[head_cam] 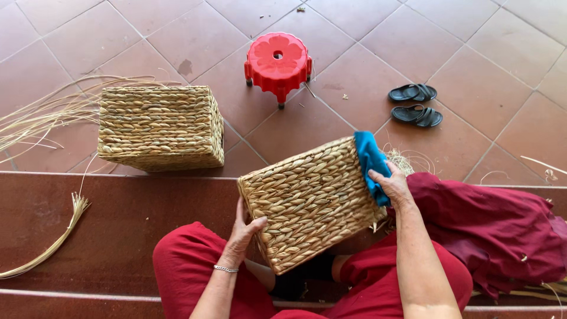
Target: The person sits on a tiled floor and wipes the exterior and interior surfaces of a rectangular woven basket using a blue cloth. They rotate the basket to clean multiple sides and the inside, then place it on the floor.
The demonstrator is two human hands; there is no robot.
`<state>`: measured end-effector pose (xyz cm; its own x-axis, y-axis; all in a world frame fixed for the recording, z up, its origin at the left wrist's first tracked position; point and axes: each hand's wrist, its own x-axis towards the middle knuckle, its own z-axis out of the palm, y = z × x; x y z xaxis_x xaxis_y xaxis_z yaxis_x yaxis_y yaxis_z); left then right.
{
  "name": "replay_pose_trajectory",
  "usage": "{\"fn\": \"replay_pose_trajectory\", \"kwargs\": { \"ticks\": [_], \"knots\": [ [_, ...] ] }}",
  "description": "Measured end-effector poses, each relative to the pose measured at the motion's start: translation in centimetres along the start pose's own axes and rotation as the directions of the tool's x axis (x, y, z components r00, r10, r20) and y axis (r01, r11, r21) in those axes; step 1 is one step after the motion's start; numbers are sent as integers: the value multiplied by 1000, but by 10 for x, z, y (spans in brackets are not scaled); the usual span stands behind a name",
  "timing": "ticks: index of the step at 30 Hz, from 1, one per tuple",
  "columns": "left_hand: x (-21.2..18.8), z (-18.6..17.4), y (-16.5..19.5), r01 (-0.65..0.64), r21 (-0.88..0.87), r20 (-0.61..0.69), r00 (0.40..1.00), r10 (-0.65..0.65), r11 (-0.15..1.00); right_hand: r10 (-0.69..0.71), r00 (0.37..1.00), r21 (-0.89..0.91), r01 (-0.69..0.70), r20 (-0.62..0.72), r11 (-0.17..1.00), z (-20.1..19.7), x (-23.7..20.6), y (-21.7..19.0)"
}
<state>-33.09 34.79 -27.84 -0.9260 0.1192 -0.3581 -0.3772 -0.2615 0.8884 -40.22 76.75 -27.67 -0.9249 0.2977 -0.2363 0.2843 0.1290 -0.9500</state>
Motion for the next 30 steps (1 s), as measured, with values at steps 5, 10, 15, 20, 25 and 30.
{"fn": "replay_pose_trajectory", "kwargs": {
  "ticks": [5, 10, 15, 20, 25, 30],
  "knots": [
    [-21, -23, 21, -165, 152, 112, 982, 149, 975, 79, 995, 269, -93, 61, 959, 13, -11, 6],
    [-34, -28, 7, -375, 320, 207, 924, 322, 870, 162, 983, 366, -184, 91, 912, 25, -19, 23],
    [-43, -22, -14, -422, 562, 198, 904, 380, 711, -99, 965, -79, 82, -244, 993, 22, -22, 21],
    [-60, -19, -27, -396, 315, 189, 917, 352, 863, -602, 792, -685, 380, -105, 621, 31, -33, -18],
    [-57, -27, -36, -123, -114, -119, 987, 109, 986, -630, 757, -869, 418, 171, 266, 97, -96, -63],
    [-54, -29, -33, -100, 57, -103, 989, 105, 993, -786, 391, -489, 863, 480, 131, 170, -190, -80]
  ]
}}
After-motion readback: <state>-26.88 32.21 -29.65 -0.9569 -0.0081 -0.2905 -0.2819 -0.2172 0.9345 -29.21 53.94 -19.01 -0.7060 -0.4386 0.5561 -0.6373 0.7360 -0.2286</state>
